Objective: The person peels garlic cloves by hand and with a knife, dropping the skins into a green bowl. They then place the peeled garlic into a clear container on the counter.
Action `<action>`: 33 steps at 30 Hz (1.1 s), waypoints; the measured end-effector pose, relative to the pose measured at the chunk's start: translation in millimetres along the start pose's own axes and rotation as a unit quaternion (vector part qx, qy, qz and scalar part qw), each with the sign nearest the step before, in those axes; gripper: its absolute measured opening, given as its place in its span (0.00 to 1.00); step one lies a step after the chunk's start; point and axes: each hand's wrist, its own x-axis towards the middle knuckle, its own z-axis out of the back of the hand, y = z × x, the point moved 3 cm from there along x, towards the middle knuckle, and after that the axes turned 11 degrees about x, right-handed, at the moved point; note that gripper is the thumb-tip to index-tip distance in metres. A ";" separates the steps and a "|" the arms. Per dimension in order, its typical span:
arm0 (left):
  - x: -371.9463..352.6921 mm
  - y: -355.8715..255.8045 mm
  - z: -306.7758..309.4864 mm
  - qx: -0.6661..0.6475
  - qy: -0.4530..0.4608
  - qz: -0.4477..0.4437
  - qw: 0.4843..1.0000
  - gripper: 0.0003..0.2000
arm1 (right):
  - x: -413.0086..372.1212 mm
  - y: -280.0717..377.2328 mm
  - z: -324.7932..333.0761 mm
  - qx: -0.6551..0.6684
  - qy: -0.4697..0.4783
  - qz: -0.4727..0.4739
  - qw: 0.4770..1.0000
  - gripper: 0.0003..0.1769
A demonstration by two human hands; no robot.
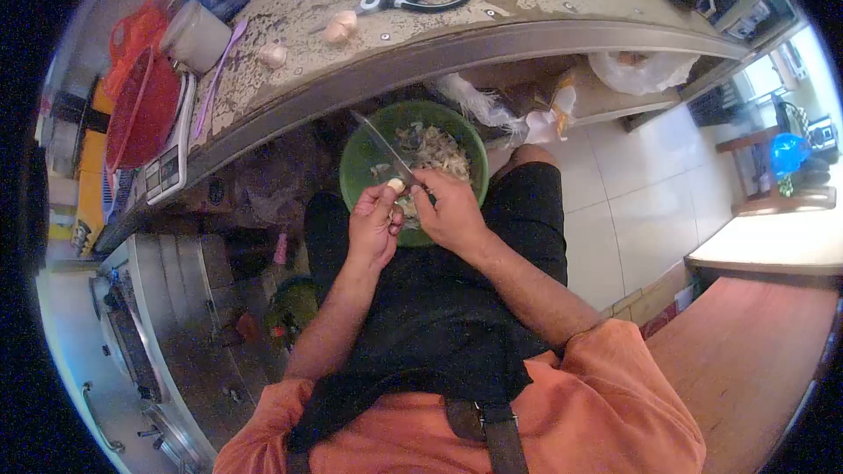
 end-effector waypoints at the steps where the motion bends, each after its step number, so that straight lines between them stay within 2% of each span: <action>1: -0.4 1.3 -0.3 0.002 -0.002 -0.005 1.000 0.08 | -0.8 0.6 -1.2 -0.005 0.003 0.007 1.000 0.11; 7: -6.4 -1.0 -9.1 0.034 -0.006 -0.007 0.999 0.07 | -1.2 -5.1 -3.7 -0.028 0.006 0.024 0.999 0.11; 10: -8.5 -0.7 -8.2 0.063 -0.037 -0.011 0.997 0.07 | -1.8 -6.0 -4.8 -0.046 0.003 0.055 0.997 0.11; 16: -14.6 -2.2 -14.6 0.134 -0.076 -0.130 0.979 0.07 | -1.9 0.1 -7.7 -0.097 0.002 0.124 0.988 0.12; 19: -16.3 -2.6 -18.0 0.151 -0.092 -0.149 0.973 0.07 | -0.3 3.9 -7.8 -0.102 -0.003 0.132 0.986 0.13; 22: -17.0 -3.3 -19.7 0.204 -0.112 -0.123 0.965 0.07 | -1.2 0.1 -6.4 -0.100 -0.004 0.122 0.988 0.12; 25: -15.8 2.3 -20.2 0.141 -0.083 -0.106 0.981 0.07 | -1.2 -4.0 -4.9 -0.104 0.004 0.107 0.989 0.12; 26: -16.2 2.8 -18.7 0.164 -0.088 -0.097 0.978 0.08 | -1.4 -4.2 -4.2 -0.104 0.006 0.095 0.990 0.12; 33: -15.0 1.5 -11.2 0.099 -0.024 -0.001 0.995 0.07 | -0.8 -12.8 -2.8 -0.086 0.027 0.039 0.995 0.11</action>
